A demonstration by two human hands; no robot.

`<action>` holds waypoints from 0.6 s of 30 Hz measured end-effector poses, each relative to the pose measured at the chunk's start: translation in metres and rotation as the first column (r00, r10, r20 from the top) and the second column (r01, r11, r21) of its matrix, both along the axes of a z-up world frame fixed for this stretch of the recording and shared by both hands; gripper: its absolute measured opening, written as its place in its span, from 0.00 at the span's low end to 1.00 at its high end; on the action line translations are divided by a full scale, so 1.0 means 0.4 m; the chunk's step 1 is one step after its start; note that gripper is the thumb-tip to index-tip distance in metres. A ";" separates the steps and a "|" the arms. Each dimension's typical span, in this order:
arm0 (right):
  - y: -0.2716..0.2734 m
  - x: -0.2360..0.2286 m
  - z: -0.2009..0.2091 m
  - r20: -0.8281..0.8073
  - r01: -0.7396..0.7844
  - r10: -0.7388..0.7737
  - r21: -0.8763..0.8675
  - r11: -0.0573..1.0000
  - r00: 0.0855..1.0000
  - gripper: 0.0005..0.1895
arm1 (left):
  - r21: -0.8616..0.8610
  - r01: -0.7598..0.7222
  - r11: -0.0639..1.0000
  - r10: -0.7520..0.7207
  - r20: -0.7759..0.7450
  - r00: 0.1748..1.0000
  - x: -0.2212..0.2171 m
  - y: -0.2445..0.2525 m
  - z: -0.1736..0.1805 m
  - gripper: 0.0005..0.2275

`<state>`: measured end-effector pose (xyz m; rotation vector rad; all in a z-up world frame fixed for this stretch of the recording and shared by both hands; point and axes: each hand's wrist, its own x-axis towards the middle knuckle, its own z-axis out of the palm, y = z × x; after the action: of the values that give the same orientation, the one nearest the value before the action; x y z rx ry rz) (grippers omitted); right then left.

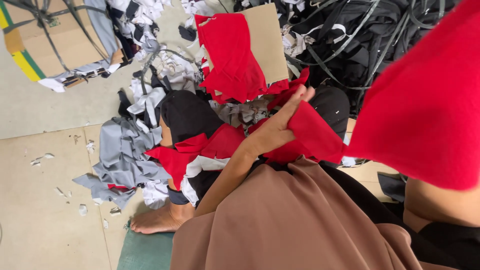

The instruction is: Sorting and layering fabric scraps onto a cardboard sheet

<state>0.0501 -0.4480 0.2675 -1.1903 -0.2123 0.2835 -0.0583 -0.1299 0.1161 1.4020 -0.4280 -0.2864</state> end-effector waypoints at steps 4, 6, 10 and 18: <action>0.173 0.014 0.035 -0.056 -0.025 0.030 0.097 0.995 0.998 0.12 | -0.299 -0.040 0.954 -0.013 -0.173 0.985 0.006 0.080 0.092 0.17; 0.238 0.025 0.043 -0.002 0.054 -0.054 0.043 0.998 0.999 0.13 | -0.382 -0.180 0.907 0.051 -0.324 0.945 0.014 0.118 0.097 0.14; 0.277 0.065 -0.044 -0.012 0.199 -0.199 -0.013 0.980 0.980 0.11 | -0.288 -0.694 0.660 0.253 -0.784 0.566 0.055 0.232 -0.015 0.27; 0.380 0.055 -0.037 -0.081 0.130 -0.137 -0.094 0.987 0.987 0.05 | -0.317 -0.664 0.677 0.310 -0.696 0.648 0.159 0.340 0.002 0.24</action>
<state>0.0721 -0.2960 0.2528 -1.2704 -0.0435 0.2287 0.0053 0.0062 0.1171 0.7308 0.4183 -0.0967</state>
